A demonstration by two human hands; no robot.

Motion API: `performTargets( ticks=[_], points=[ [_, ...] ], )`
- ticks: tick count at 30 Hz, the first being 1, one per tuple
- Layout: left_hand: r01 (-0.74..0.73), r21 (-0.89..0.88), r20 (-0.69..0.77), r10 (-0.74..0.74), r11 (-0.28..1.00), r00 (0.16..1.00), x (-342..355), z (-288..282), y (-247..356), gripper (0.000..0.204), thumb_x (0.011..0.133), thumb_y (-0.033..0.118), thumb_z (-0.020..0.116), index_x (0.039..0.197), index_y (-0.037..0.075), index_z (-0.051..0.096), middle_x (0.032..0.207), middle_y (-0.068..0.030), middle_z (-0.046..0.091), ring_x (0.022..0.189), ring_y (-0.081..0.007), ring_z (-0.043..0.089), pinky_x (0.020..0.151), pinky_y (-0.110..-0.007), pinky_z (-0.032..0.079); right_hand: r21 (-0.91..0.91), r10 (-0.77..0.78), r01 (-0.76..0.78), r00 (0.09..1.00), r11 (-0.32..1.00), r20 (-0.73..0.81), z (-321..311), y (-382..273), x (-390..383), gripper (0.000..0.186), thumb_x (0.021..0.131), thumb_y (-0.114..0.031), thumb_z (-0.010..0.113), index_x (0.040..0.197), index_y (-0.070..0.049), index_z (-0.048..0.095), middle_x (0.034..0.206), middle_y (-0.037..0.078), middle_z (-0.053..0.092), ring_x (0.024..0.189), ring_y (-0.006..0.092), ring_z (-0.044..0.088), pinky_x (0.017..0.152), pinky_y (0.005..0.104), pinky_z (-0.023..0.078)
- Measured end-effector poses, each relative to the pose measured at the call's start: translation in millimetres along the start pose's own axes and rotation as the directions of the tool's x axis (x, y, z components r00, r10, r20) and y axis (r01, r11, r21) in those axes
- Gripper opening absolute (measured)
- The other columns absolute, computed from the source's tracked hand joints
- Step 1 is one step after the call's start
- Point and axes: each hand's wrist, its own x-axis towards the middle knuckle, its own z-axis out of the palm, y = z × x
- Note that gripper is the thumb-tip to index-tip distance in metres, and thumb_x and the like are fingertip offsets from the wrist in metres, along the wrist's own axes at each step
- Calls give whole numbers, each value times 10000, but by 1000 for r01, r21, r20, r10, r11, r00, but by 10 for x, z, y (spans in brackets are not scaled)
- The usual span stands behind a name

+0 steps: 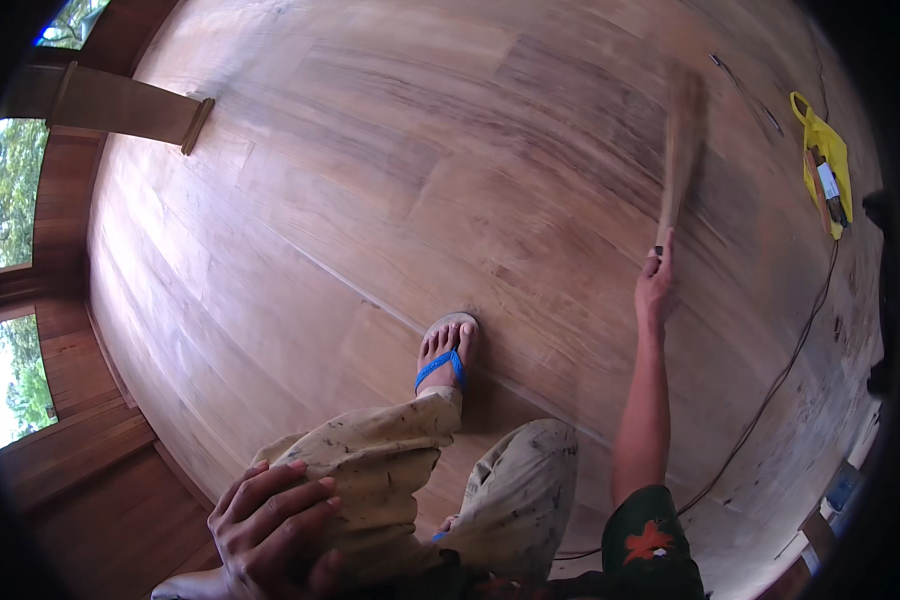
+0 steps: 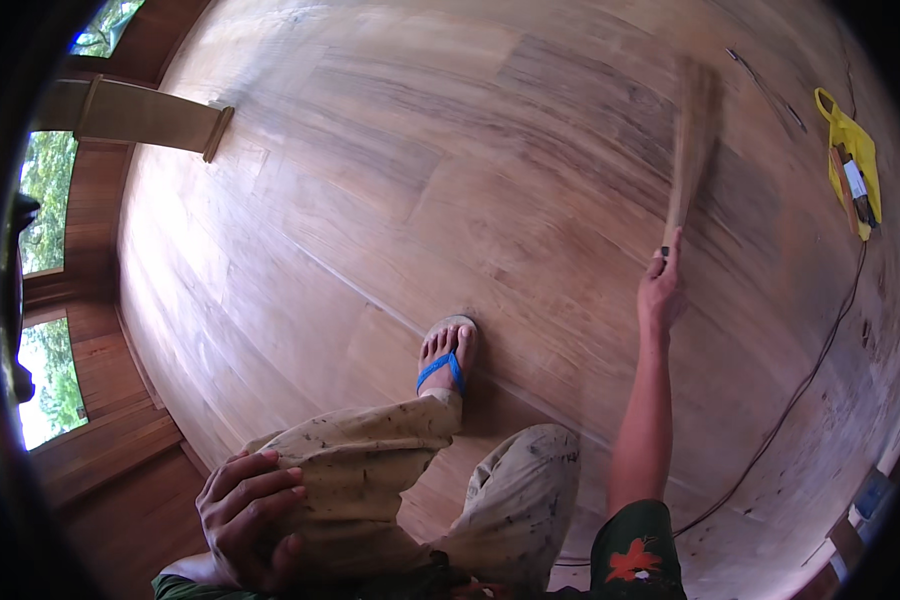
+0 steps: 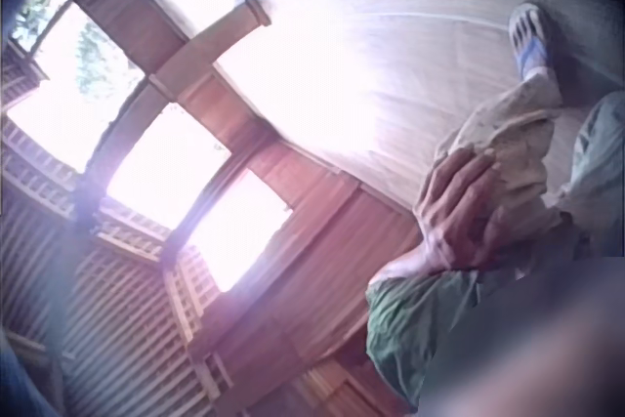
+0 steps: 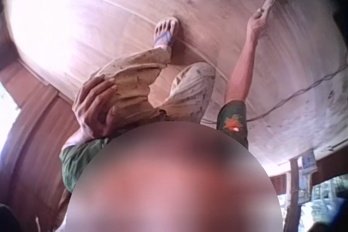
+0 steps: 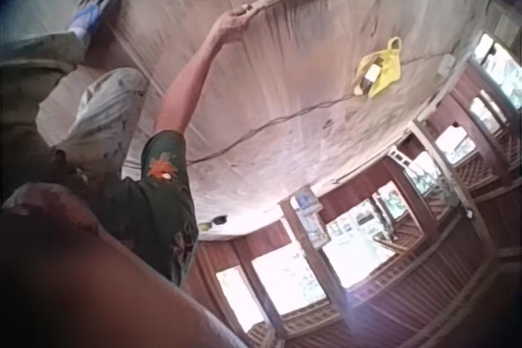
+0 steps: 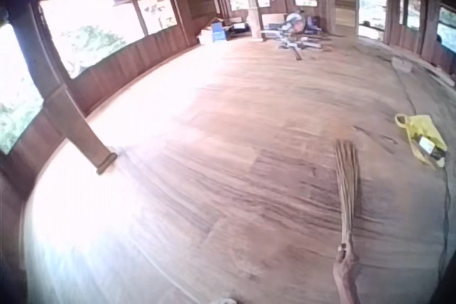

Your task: The person sweeps a wooden floor with a straw broom, then uses an electric sander to smooth the surface. The person moves across the floor on their knees, sweeping debris and sanding in sections.

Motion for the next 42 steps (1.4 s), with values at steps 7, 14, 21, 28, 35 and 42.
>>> performTargets(
  ticks=[7,14,21,28,35,42],
  points=[
    [22,58,-55,-19,998,998,-45,111,-96,451,869,462,672,1057,65,773,1075,-116,783,1099,-367,721,1007,-556,528,36,-620,637,735,770,274,121,-135,-1345,543,1067,-269,572,1582,-412,471,1023,136,731,747,331,747,561,444,588],
    [31,-12,-87,-32,999,996,-293,68,-188,432,863,339,751,1185,51,738,1182,-131,759,1180,-365,692,1018,-529,531,-149,-358,435,858,888,368,-44,273,-1412,564,1084,-315,544,1608,-441,381,988,139,721,773,396,732,651,550,584],
    [33,-131,-338,-76,991,938,-673,174,-164,368,896,234,687,1165,-15,721,1160,-212,741,1184,-395,680,1038,-457,527,144,332,-315,936,938,-115,-724,1561,-1259,648,1081,-315,542,1657,-407,260,1269,170,732,1035,420,731,822,561,569],
    [-258,-720,-508,-235,645,828,-753,979,-904,409,1032,364,614,1243,28,713,1148,-142,752,1147,-299,698,1039,-389,505,69,282,-281,959,957,-1,-1168,2923,-2982,780,943,-85,610,1654,-266,344,1473,186,618,1241,389,660,1059,503,507],
    [591,-721,-19,-862,362,506,379,2660,-3525,827,992,561,597,1623,98,331,1669,-220,329,1530,-402,325,1195,-616,323,-173,482,-516,852,839,-205,-1540,3498,-4194,523,953,-76,599,1467,15,566,1347,291,648,1248,458,624,1080,518,478],
    [917,-391,-357,-932,83,-68,204,3159,-4707,863,1046,632,383,1709,151,112,1760,-241,54,1631,-424,20,1258,-689,79,-303,37,-53,998,952,-57,-2069,1738,-3281,443,1039,-155,580,1426,61,588,1440,269,598,1354,417,553,1171,476,408]
  ],
)
